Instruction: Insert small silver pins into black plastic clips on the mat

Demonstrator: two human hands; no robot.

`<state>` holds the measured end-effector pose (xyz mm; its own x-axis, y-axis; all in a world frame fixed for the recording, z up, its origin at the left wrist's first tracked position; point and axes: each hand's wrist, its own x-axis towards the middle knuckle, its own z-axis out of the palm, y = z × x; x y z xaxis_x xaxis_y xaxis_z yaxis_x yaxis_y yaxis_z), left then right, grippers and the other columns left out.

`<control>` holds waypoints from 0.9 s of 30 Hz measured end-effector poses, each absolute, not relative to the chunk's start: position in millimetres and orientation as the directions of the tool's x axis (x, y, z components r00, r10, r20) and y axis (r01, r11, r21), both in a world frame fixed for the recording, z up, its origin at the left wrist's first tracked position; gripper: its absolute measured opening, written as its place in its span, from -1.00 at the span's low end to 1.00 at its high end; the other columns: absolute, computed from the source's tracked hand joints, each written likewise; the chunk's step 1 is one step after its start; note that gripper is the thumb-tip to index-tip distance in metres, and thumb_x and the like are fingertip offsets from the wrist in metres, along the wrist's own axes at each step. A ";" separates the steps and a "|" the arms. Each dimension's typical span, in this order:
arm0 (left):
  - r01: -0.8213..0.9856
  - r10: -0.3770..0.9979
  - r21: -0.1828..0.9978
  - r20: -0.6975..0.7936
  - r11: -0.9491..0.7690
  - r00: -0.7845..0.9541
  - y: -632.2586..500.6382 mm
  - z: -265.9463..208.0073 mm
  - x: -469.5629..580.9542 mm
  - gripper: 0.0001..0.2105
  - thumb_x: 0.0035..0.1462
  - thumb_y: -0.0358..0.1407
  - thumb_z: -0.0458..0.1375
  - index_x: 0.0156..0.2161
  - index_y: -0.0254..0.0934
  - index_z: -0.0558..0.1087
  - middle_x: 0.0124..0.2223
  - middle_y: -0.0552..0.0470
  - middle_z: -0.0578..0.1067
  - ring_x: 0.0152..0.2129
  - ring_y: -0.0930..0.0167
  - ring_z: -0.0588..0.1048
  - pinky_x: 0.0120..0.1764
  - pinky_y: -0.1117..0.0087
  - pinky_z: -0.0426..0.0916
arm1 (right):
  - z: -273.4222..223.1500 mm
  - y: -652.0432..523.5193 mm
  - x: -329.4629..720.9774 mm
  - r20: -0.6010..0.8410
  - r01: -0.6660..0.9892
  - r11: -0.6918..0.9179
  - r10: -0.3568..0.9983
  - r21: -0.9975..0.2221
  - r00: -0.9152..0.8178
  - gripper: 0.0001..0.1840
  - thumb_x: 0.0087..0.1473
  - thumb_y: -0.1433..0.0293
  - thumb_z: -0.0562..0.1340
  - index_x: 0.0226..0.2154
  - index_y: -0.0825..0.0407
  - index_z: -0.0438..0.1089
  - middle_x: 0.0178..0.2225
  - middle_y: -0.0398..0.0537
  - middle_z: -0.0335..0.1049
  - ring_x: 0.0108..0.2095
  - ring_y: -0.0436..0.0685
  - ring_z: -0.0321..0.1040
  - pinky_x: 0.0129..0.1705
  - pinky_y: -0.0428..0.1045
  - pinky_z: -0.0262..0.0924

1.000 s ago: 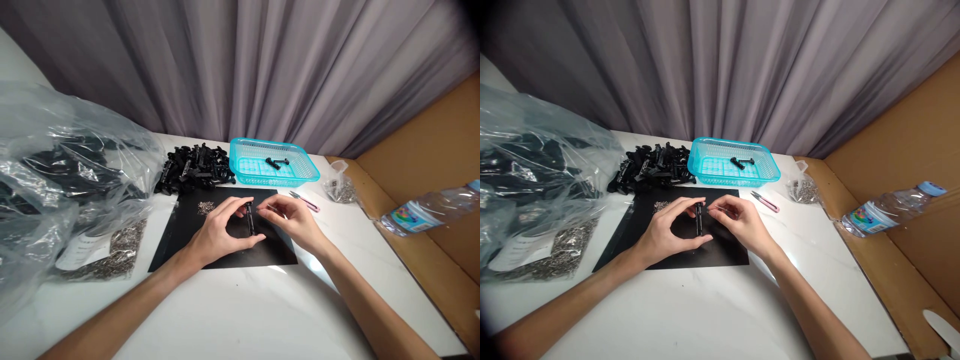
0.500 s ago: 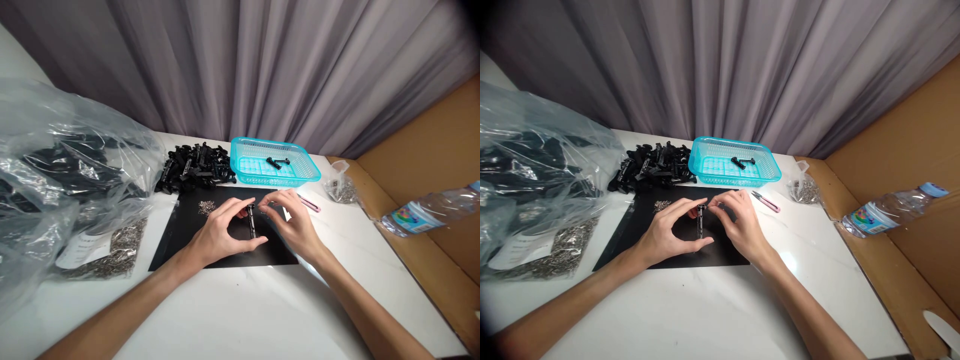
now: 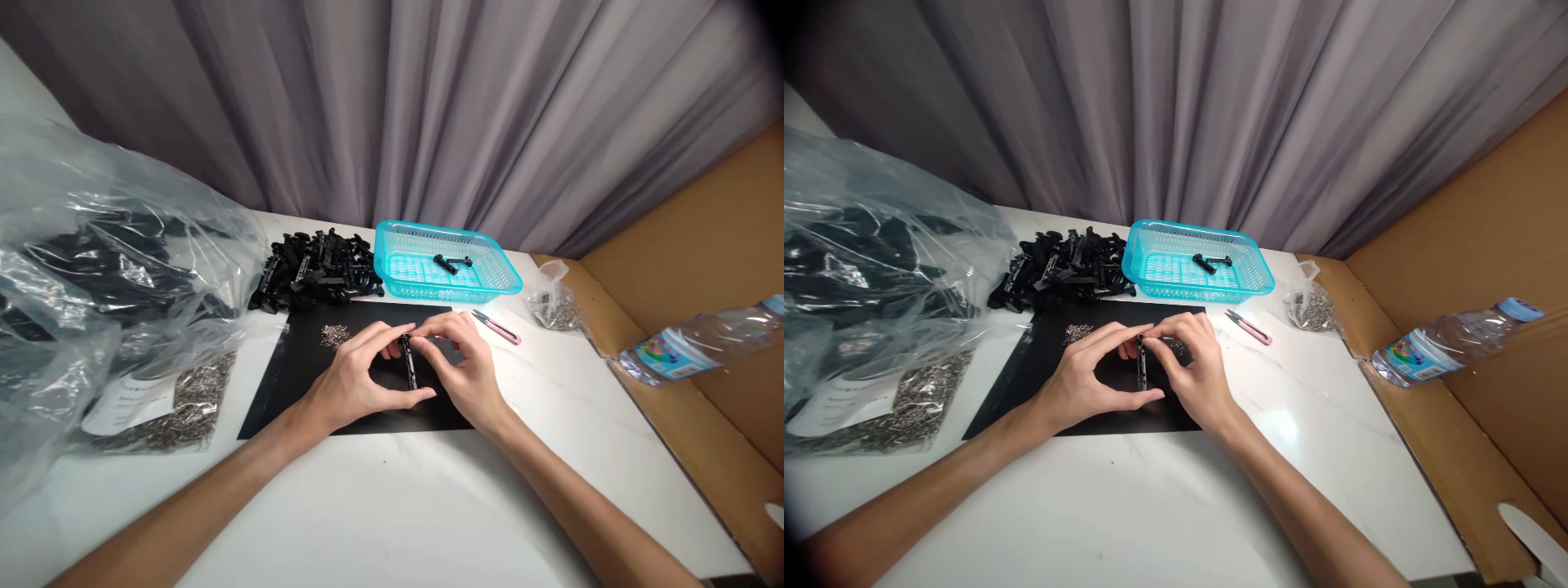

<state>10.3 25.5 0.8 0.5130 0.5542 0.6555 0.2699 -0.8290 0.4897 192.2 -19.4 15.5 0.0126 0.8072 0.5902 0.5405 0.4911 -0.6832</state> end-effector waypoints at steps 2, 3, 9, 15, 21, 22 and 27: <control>0.277 0.558 0.490 0.653 -0.827 0.512 25.5 0.8 10.3 -0.30 -0.04 -0.11 0.47 0.17 -0.33 0.39 -0.27 0.04 0.43 -0.36 0.41 0.47 -0.25 0.36 0.51 | 14.2 -20.2 189.6 0.605 0.547 0.495 0.796 -0.675 0.025 -0.92 0.27 0.43 0.27 -0.27 -0.07 0.47 -0.26 -0.08 0.50 -0.21 0.16 0.37 -0.16 0.10 0.24; 0.280 0.561 0.491 0.650 -0.825 0.512 25.4 1.0 10.3 -0.31 -0.03 -0.10 0.47 0.17 -0.32 0.39 -0.27 0.04 0.43 -0.37 0.41 0.46 -0.25 0.35 0.51 | 13.2 -20.6 188.2 0.614 0.558 0.496 0.789 -0.666 0.031 -0.91 0.27 0.44 0.26 -0.27 -0.06 0.47 -0.27 -0.07 0.49 -0.21 0.16 0.36 -0.17 0.10 0.25; 0.291 0.577 0.504 0.637 -0.813 0.510 25.0 1.5 10.4 -0.34 -0.01 -0.08 0.45 0.15 -0.29 0.41 -0.28 0.05 0.43 -0.37 0.41 0.46 -0.24 0.34 0.50 | 6.0 -20.6 182.6 0.668 0.600 0.517 0.743 -0.610 0.039 -0.88 0.29 0.46 0.22 -0.25 -0.06 0.45 -0.28 -0.06 0.45 -0.24 0.16 0.35 -0.19 0.11 0.28; 0.280 0.570 0.502 0.642 -0.818 0.513 26.2 1.1 10.4 -0.36 -0.02 -0.12 0.46 0.14 -0.27 0.41 -0.28 0.06 0.43 -0.37 0.40 0.47 -0.23 0.35 0.49 | 3.0 -19.2 186.2 0.698 0.661 0.525 0.716 -0.536 -0.003 -0.87 0.32 0.46 0.19 -0.21 -0.07 0.45 -0.24 -0.03 0.46 -0.22 0.17 0.36 -0.19 0.12 0.31; 0.295 0.595 0.529 0.593 -0.796 0.542 26.3 2.7 9.3 -0.42 -0.05 -0.13 0.48 0.04 -0.26 0.44 -0.28 0.07 0.41 -0.36 0.41 0.45 -0.23 0.36 0.47 | 0.3 -18.0 188.1 0.764 0.697 0.585 0.640 -0.416 -0.081 -0.85 0.31 0.47 0.21 -0.17 -0.08 0.48 -0.25 -0.02 0.48 -0.28 0.16 0.38 -0.24 0.12 0.33; 0.295 0.597 0.533 0.588 -0.793 0.546 26.3 3.0 8.9 -0.43 -0.06 -0.13 0.48 0.03 -0.25 0.43 -0.28 0.08 0.41 -0.36 0.41 0.45 -0.23 0.37 0.46 | 0.0 -18.0 187.6 0.769 0.695 0.585 0.636 -0.418 -0.072 -0.85 0.31 0.46 0.22 -0.17 -0.09 0.48 -0.25 -0.02 0.49 -0.27 0.16 0.39 -0.24 0.11 0.34; 0.285 0.596 0.537 0.595 -0.794 0.539 25.6 4.4 7.5 -0.41 -0.06 -0.13 0.48 0.05 -0.25 0.42 -0.27 0.08 0.42 -0.37 0.42 0.44 -0.24 0.37 0.45 | -1.9 -18.7 186.3 0.790 0.691 0.572 0.613 -0.442 -0.003 -0.86 0.31 0.45 0.24 -0.17 -0.10 0.51 -0.23 -0.02 0.51 -0.25 0.15 0.44 -0.24 0.10 0.38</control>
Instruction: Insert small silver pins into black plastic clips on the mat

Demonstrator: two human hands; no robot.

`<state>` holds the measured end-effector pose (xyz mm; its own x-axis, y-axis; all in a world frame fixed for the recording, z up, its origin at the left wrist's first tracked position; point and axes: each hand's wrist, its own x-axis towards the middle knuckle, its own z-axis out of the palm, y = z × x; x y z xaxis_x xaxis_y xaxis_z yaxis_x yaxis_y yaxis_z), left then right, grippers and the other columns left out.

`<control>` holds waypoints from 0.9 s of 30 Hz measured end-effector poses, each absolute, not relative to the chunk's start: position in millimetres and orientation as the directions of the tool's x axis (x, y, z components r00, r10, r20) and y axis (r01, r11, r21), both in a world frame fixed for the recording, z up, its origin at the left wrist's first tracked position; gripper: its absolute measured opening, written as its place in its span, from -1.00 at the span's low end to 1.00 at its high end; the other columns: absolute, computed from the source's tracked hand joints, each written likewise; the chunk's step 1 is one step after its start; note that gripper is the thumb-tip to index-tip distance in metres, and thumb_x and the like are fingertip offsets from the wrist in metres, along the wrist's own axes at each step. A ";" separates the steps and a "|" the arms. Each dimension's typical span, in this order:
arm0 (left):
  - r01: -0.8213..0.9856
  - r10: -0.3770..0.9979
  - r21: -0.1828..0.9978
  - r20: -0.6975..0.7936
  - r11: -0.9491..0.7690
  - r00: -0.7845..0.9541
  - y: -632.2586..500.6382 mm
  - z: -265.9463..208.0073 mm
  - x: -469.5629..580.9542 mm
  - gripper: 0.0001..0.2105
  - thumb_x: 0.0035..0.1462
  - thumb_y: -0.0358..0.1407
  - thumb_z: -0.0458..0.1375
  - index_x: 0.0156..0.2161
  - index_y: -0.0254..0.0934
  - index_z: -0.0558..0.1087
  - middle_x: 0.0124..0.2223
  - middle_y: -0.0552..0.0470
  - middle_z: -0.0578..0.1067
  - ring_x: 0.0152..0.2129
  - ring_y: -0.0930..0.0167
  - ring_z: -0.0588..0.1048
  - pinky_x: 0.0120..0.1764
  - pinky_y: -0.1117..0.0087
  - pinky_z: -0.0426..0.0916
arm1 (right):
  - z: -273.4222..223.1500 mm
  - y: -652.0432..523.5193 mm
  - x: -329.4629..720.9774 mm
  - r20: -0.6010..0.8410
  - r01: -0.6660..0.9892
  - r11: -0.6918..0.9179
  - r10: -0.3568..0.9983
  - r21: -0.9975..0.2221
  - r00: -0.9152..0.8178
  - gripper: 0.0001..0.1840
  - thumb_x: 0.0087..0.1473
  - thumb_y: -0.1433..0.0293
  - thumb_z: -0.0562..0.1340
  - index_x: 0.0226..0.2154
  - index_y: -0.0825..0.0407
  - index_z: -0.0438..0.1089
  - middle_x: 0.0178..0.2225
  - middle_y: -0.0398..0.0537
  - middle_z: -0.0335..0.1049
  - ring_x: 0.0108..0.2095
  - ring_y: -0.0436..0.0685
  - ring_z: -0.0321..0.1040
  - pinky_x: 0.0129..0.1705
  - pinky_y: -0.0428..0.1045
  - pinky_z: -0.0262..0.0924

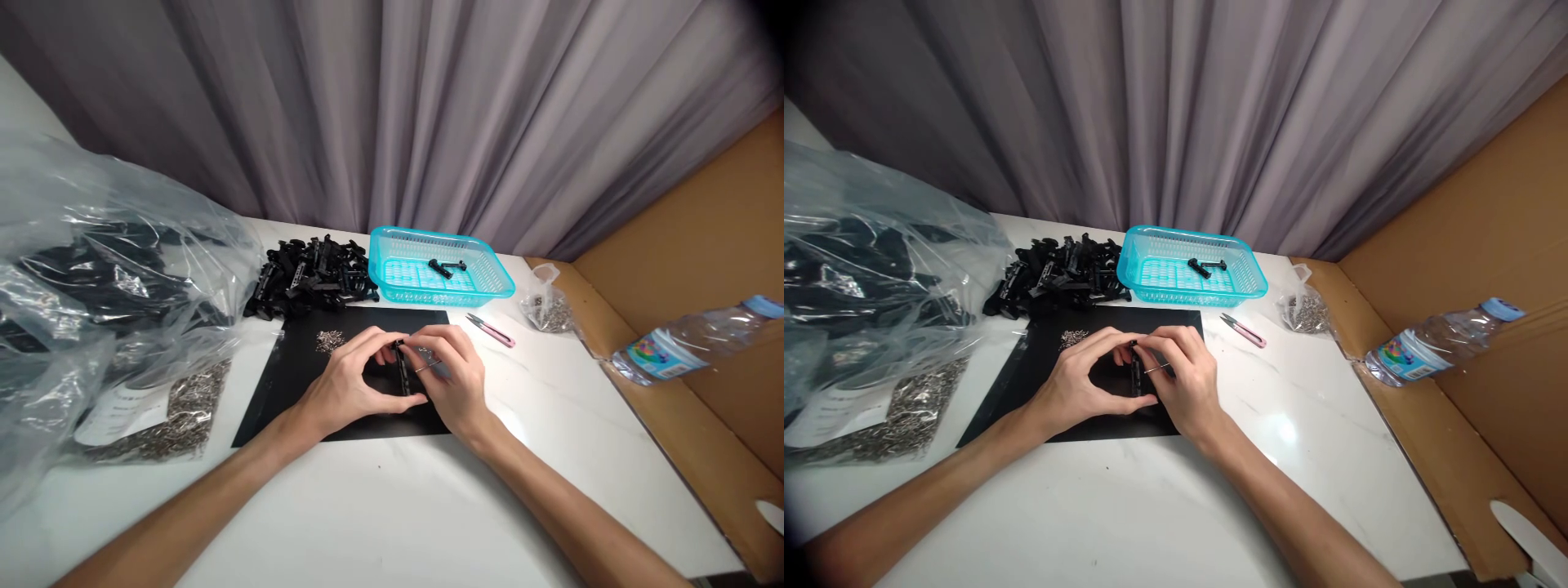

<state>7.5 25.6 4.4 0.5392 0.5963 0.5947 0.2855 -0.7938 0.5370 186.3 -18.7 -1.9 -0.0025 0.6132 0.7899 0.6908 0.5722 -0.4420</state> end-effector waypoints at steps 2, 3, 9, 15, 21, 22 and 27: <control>0.284 0.599 0.541 0.594 -0.792 0.538 25.0 4.7 7.6 -0.41 -0.06 -0.14 0.48 0.05 -0.26 0.42 -0.26 0.07 0.42 -0.36 0.42 0.44 -0.24 0.37 0.45 | -4.2 -18.5 188.4 0.812 0.716 0.584 0.582 -0.382 -0.042 -0.84 0.30 0.47 0.25 -0.17 -0.09 0.52 -0.24 -0.01 0.53 -0.27 0.15 0.44 -0.24 0.10 0.39; 0.283 0.599 0.542 0.592 -0.791 0.539 24.8 4.6 7.8 -0.41 -0.06 -0.13 0.48 0.05 -0.26 0.42 -0.27 0.07 0.41 -0.36 0.42 0.44 -0.24 0.37 0.44 | -5.8 -18.0 189.9 0.820 0.729 0.592 0.567 -0.343 -0.074 -0.82 0.30 0.48 0.25 -0.15 -0.09 0.53 -0.23 0.00 0.54 -0.28 0.15 0.44 -0.24 0.10 0.39; 0.294 0.588 0.514 0.630 -0.806 0.508 29.5 0.9 7.3 -0.46 -0.06 -0.17 0.48 0.00 -0.28 0.45 -0.30 0.09 0.41 -0.40 0.44 0.42 -0.26 0.40 0.41 | -15.9 -10.4 194.8 0.845 0.744 0.639 0.495 -0.194 -0.205 -0.74 0.31 0.50 0.25 0.00 -0.04 0.53 -0.12 0.01 0.61 -0.29 0.13 0.45 -0.32 0.07 0.39; 0.328 0.605 0.512 0.603 -0.794 0.520 34.8 -1.5 2.9 -0.50 -0.08 -0.19 0.49 -0.05 -0.26 0.45 -0.32 0.12 0.39 -0.41 0.46 0.39 -0.29 0.43 0.39 | -15.7 -6.0 195.8 0.803 0.708 0.677 0.528 -0.202 -0.276 -0.74 0.32 0.49 0.23 0.01 -0.02 0.53 -0.10 0.04 0.60 -0.32 0.11 0.43 -0.33 0.06 0.41; 0.354 0.634 0.532 0.564 -0.769 0.529 34.7 0.5 5.5 -0.50 -0.12 -0.16 0.50 -0.08 -0.27 0.47 -0.35 0.15 0.38 -0.44 0.47 0.39 -0.32 0.42 0.36 | -0.6 -10.2 206.6 0.692 0.643 0.701 0.629 -0.308 -0.355 -0.74 0.38 0.43 0.17 0.04 0.00 0.49 -0.05 0.05 0.53 -0.16 0.12 0.47 -0.18 0.03 0.43; 0.361 0.642 0.537 0.559 -0.763 0.525 34.7 0.9 6.5 -0.49 -0.13 -0.15 0.50 -0.08 -0.27 0.48 -0.36 0.15 0.38 -0.45 0.46 0.39 -0.32 0.41 0.36 | 2.6 -10.9 208.7 0.657 0.636 0.683 0.670 -0.361 -0.346 -0.72 0.40 0.40 0.15 0.07 -0.01 0.47 -0.03 0.06 0.50 -0.12 0.12 0.47 -0.13 0.02 0.42; 0.365 0.672 0.576 0.523 -0.732 0.524 34.3 1.5 9.1 -0.45 -0.16 -0.12 0.51 -0.07 -0.32 0.50 -0.36 0.13 0.41 -0.44 0.44 0.41 -0.30 0.38 0.37 | 12.4 -10.2 218.9 0.593 0.590 0.546 0.794 -0.595 -0.137 -0.56 0.48 0.21 -0.09 0.07 -0.02 0.43 -0.03 0.06 0.38 0.00 0.16 0.37 0.05 0.10 0.32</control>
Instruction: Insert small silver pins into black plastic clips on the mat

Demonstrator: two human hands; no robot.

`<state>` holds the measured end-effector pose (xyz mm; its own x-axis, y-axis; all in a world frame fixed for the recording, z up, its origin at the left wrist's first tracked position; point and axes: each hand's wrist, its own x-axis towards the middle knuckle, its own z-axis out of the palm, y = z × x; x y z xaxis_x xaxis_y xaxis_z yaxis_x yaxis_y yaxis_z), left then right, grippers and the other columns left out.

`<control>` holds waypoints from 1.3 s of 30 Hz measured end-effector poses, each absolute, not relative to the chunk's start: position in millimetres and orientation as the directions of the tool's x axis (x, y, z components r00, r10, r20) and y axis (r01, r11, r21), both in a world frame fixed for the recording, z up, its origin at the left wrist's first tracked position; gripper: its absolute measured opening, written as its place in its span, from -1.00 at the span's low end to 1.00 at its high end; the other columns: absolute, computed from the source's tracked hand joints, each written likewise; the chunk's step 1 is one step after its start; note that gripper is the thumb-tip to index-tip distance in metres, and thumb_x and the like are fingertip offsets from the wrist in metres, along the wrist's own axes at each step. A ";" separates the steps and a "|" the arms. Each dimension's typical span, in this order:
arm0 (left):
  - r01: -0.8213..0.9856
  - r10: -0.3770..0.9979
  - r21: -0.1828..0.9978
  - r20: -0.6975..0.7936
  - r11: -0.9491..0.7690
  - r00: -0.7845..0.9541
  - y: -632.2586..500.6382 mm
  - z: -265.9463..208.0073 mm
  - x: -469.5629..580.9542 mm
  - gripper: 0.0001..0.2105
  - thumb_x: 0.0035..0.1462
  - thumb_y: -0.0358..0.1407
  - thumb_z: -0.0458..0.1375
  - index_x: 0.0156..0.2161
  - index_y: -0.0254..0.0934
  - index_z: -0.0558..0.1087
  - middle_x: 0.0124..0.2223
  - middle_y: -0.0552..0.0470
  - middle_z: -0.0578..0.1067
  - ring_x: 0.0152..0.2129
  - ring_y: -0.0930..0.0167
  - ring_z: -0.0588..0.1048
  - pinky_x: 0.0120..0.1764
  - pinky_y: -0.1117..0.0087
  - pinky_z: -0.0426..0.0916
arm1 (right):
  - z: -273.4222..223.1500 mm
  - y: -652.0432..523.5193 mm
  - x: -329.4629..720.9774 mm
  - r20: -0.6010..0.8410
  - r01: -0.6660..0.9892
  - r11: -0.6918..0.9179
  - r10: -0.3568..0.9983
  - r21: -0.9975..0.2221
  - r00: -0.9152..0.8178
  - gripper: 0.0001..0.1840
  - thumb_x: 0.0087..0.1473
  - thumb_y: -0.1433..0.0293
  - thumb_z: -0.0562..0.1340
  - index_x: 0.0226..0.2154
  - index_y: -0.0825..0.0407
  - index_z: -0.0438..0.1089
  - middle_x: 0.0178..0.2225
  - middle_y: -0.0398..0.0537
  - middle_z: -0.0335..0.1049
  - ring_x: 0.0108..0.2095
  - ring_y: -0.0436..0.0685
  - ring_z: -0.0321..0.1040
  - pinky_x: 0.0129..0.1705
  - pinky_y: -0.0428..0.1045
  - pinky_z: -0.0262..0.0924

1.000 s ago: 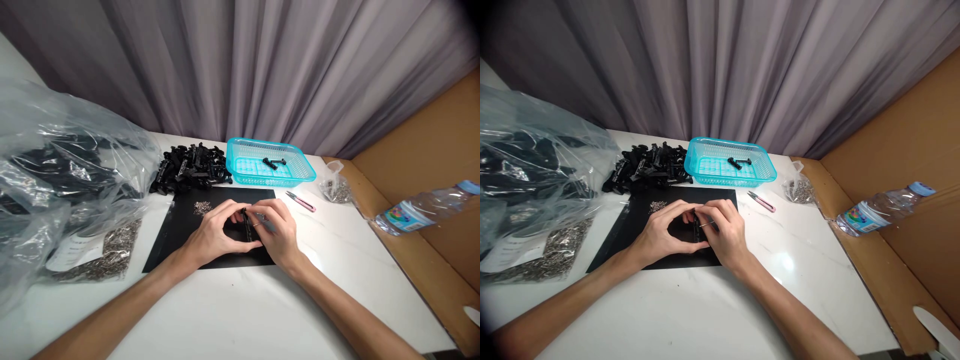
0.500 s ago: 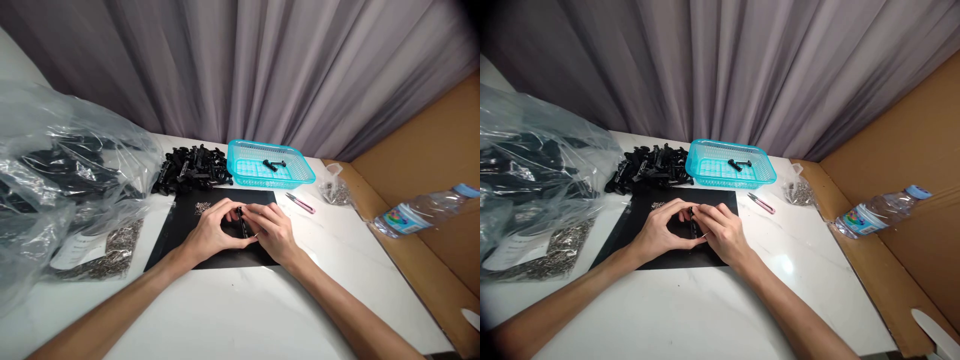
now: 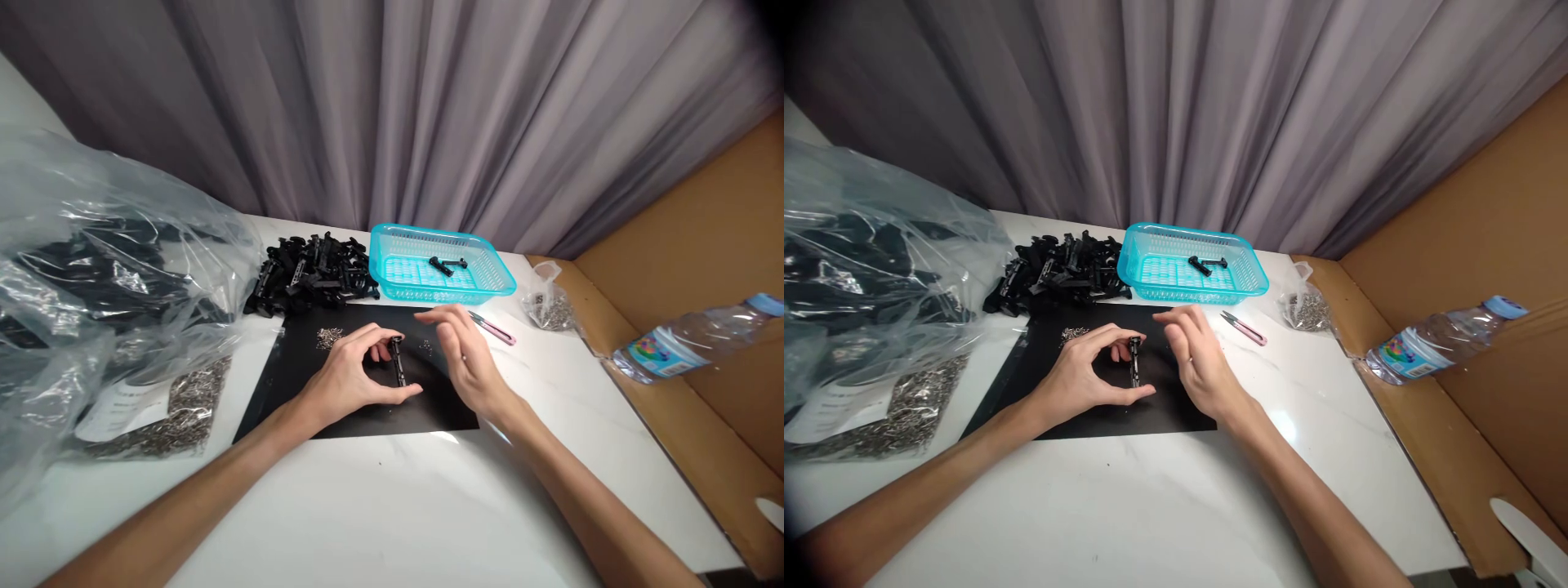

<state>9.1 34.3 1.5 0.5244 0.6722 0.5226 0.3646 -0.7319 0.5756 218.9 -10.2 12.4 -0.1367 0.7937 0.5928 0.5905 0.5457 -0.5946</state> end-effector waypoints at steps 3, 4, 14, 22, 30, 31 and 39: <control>0.352 0.682 0.602 0.499 -0.717 0.535 33.8 0.5 8.9 -0.45 -0.14 -0.12 0.50 -0.05 -0.31 0.52 -0.35 0.12 0.42 -0.43 0.44 0.42 -0.30 0.39 0.39 | 14.5 -8.5 226.4 0.560 0.631 0.457 0.827 -0.626 -0.044 -0.34 0.47 0.09 -0.24 -0.11 -0.03 0.50 -0.14 0.04 0.42 -0.07 0.19 0.34 0.04 0.15 0.23; 0.351 0.685 0.607 0.495 -0.713 0.535 33.7 0.1 8.9 -0.45 -0.15 -0.12 0.50 -0.05 -0.31 0.52 -0.34 0.11 0.42 -0.43 0.44 0.42 -0.30 0.39 0.39 | 15.1 -8.1 228.8 0.525 0.652 0.419 0.850 -0.632 -0.037 -0.25 0.46 0.04 -0.28 -0.21 -0.02 0.53 -0.25 0.01 0.43 -0.16 0.18 0.35 0.01 0.15 0.22; 0.369 0.707 0.622 0.474 -0.691 0.525 35.1 0.3 11.0 -0.43 -0.17 -0.07 0.50 -0.07 -0.32 0.53 -0.35 0.11 0.44 -0.44 0.44 0.43 -0.30 0.37 0.39 | 17.9 -0.9 225.9 0.156 0.134 0.154 0.988 -0.979 0.004 -0.28 0.21 -0.20 0.13 -0.60 0.07 0.41 -0.44 -0.07 0.42 -0.58 -0.01 0.37 -0.46 -0.04 0.34; 0.344 0.688 0.619 0.483 -0.706 0.542 34.7 3.1 11.2 -0.50 -0.15 -0.11 0.50 -0.12 -0.27 0.52 -0.38 0.15 0.40 -0.46 0.46 0.40 -0.35 0.41 0.35 | 14.0 -4.0 218.2 0.189 -0.045 0.187 0.980 -0.981 -0.057 -0.69 0.03 0.14 0.47 -0.33 0.02 0.52 -0.29 -0.09 0.55 -0.27 0.10 0.56 -0.12 0.05 0.53; 0.348 0.694 0.626 0.473 -0.698 0.542 32.5 5.1 12.6 -0.51 -0.17 -0.12 0.51 -0.13 -0.27 0.52 -0.38 0.15 0.41 -0.46 0.46 0.41 -0.33 0.41 0.36 | 9.9 -3.7 218.3 0.252 0.051 0.253 0.967 -0.966 -0.030 -0.73 0.06 0.17 0.46 -0.34 0.03 0.55 -0.33 -0.07 0.57 -0.38 0.10 0.58 -0.27 -0.02 0.48; 0.348 0.693 0.624 0.473 -0.699 0.544 32.4 5.1 12.7 -0.51 -0.16 -0.12 0.50 -0.13 -0.26 0.52 -0.37 0.15 0.40 -0.46 0.46 0.40 -0.33 0.41 0.36 | 9.6 -3.5 217.9 0.249 0.049 0.251 0.968 -0.967 -0.037 -0.73 0.06 0.17 0.46 -0.34 0.03 0.55 -0.33 -0.07 0.57 -0.37 0.10 0.58 -0.27 -0.02 0.48; 0.341 0.680 0.615 0.477 -0.711 0.557 32.2 4.1 12.6 -0.56 -0.12 -0.12 0.49 -0.16 -0.25 0.52 -0.37 0.14 0.39 -0.45 0.47 0.39 -0.33 0.42 0.36 | 8.3 -4.2 214.1 0.230 0.058 0.232 0.972 -0.971 -0.046 -0.70 0.06 0.14 0.45 -0.34 0.03 0.54 -0.32 -0.08 0.56 -0.37 0.10 0.57 -0.26 -0.01 0.47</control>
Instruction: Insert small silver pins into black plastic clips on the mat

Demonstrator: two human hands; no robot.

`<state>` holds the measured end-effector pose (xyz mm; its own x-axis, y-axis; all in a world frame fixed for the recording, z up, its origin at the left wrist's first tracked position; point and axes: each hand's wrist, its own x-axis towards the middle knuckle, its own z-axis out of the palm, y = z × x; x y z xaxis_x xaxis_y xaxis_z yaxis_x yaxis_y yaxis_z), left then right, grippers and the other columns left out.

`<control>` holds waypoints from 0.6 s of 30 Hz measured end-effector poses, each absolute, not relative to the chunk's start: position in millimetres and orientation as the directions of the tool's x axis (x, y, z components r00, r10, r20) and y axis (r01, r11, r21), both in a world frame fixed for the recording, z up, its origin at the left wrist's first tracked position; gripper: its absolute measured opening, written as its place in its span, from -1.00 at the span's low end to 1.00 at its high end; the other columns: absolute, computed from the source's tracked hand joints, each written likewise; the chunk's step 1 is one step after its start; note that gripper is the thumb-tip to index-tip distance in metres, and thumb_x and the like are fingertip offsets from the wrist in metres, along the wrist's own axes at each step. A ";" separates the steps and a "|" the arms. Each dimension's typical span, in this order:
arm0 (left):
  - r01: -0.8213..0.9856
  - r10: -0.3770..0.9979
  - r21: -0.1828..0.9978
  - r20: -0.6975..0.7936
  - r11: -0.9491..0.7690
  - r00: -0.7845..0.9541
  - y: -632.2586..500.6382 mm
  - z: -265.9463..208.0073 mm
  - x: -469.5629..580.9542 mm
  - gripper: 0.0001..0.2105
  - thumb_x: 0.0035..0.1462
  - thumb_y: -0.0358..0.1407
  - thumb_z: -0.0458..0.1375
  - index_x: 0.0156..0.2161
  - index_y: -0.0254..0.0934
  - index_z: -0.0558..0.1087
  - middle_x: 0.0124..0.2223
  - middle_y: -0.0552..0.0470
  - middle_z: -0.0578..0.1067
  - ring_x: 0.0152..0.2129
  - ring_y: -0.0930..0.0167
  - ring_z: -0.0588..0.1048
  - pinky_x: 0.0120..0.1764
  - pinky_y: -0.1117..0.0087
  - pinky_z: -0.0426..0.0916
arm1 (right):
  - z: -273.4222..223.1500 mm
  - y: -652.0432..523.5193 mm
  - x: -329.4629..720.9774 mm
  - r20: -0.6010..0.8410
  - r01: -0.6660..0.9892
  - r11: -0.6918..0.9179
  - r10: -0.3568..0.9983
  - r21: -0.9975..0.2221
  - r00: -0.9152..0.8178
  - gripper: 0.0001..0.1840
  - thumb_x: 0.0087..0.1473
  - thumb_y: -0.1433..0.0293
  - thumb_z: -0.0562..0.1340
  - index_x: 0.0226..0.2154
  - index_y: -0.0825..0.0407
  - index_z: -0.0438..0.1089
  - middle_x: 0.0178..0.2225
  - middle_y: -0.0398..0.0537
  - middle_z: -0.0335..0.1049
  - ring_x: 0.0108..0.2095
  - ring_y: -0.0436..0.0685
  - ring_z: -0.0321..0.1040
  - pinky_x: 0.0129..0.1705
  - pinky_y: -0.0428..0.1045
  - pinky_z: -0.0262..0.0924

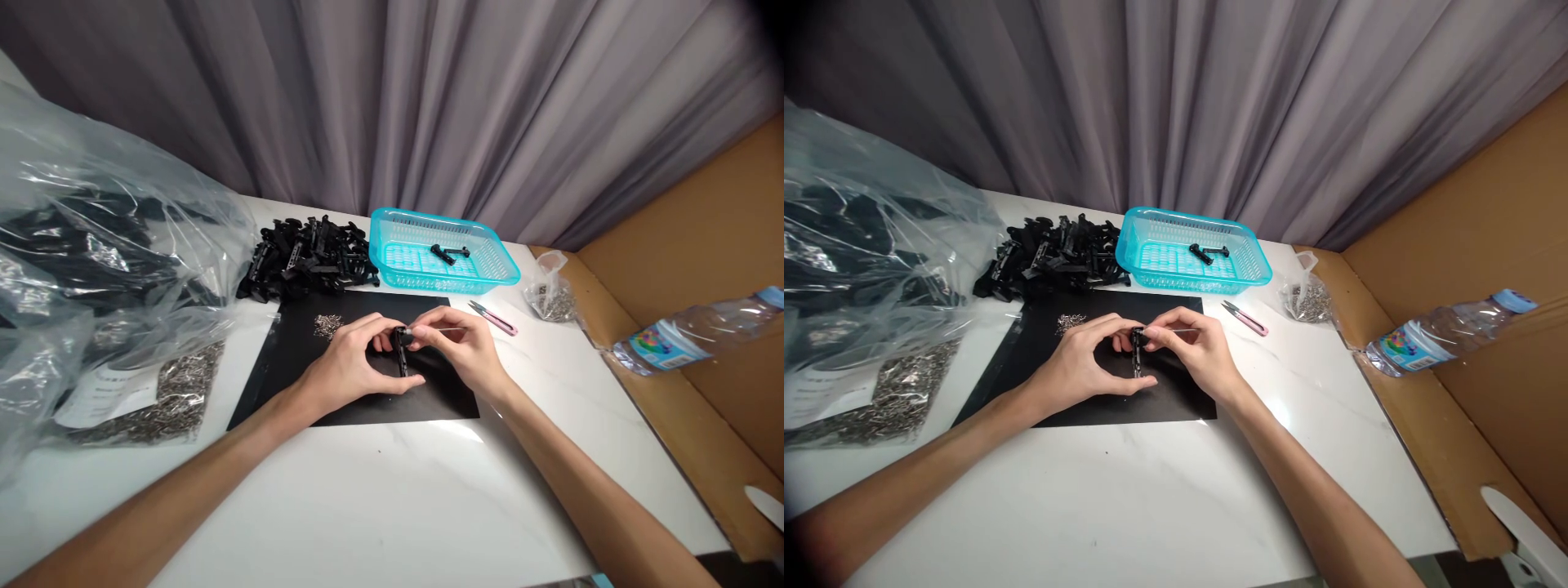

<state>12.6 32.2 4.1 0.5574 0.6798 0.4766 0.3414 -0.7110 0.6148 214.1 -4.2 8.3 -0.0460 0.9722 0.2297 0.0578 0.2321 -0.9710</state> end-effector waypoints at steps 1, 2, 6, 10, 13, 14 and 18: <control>0.343 0.679 0.614 0.473 -0.711 0.561 32.3 3.6 12.4 -0.56 -0.12 -0.12 0.49 -0.16 -0.25 0.51 -0.36 0.14 0.39 -0.45 0.46 0.39 -0.33 0.42 0.36 | 8.5 -4.4 214.0 0.233 0.066 0.236 0.971 -0.970 -0.048 -0.70 0.06 0.14 0.45 -0.34 0.03 0.54 -0.32 -0.08 0.56 -0.38 0.10 0.57 -0.27 -0.02 0.47; 0.343 0.677 0.613 0.469 -0.712 0.566 32.3 3.2 12.2 -0.55 -0.11 -0.11 0.49 -0.15 -0.26 0.51 -0.36 0.13 0.38 -0.44 0.46 0.39 -0.33 0.42 0.36 | 8.8 -4.6 214.0 0.236 0.079 0.240 0.970 -0.968 -0.050 -0.70 0.07 0.14 0.44 -0.34 0.04 0.54 -0.33 -0.08 0.56 -0.38 0.09 0.56 -0.28 -0.02 0.46; 0.344 0.673 0.615 0.443 -0.709 0.592 32.8 0.6 10.7 -0.52 -0.11 -0.11 0.48 -0.10 -0.26 0.49 -0.33 0.12 0.37 -0.41 0.45 0.40 -0.33 0.42 0.38 | 9.8 -4.8 215.1 0.249 0.132 0.255 0.967 -0.958 -0.055 -0.69 0.09 0.12 0.43 -0.35 0.04 0.54 -0.36 -0.09 0.55 -0.41 0.07 0.52 -0.31 -0.03 0.44; 0.346 0.672 0.623 0.415 -0.701 0.613 33.4 -1.2 8.8 -0.52 -0.09 -0.11 0.48 -0.09 -0.25 0.49 -0.30 0.10 0.38 -0.40 0.43 0.40 -0.32 0.41 0.39 | 9.0 -4.9 215.7 0.239 0.155 0.245 0.969 -0.957 -0.057 -0.68 0.08 0.11 0.43 -0.35 0.04 0.56 -0.37 -0.09 0.54 -0.43 0.05 0.50 -0.33 -0.04 0.42; 0.344 0.671 0.640 0.376 -0.687 0.639 33.6 -1.3 7.5 -0.49 -0.08 -0.10 0.47 -0.05 -0.23 0.48 -0.27 0.09 0.40 -0.37 0.42 0.42 -0.29 0.39 0.41 | 6.5 -5.1 215.4 0.217 0.144 0.224 0.974 -0.964 -0.060 -0.67 0.06 0.11 0.44 -0.36 0.05 0.57 -0.38 -0.08 0.55 -0.44 0.06 0.50 -0.35 -0.04 0.40; 0.347 0.673 0.646 0.361 -0.680 0.646 33.6 -1.1 7.1 -0.49 -0.08 -0.09 0.47 -0.04 -0.23 0.48 -0.26 0.08 0.40 -0.36 0.41 0.42 -0.29 0.38 0.41 | 5.5 -5.1 215.4 0.212 0.138 0.219 0.975 -0.966 -0.063 -0.67 0.06 0.10 0.44 -0.36 0.05 0.57 -0.38 -0.07 0.55 -0.44 0.06 0.50 -0.35 -0.04 0.40; 0.363 0.679 0.654 0.324 -0.664 0.659 34.2 -0.8 6.0 -0.52 -0.08 -0.08 0.46 -0.07 -0.22 0.50 -0.25 0.07 0.42 -0.36 0.40 0.42 -0.30 0.38 0.41 | 2.5 -4.5 215.3 0.200 0.135 0.209 0.977 -0.968 -0.077 -0.64 0.05 0.07 0.43 -0.36 0.05 0.58 -0.39 -0.06 0.56 -0.43 0.07 0.51 -0.34 -0.03 0.40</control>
<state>6.0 34.2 -0.8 0.6588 0.6791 0.3239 0.3625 -0.6637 0.6543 215.3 -4.5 2.5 -0.0774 0.9767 0.2002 0.1354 0.2092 -0.9684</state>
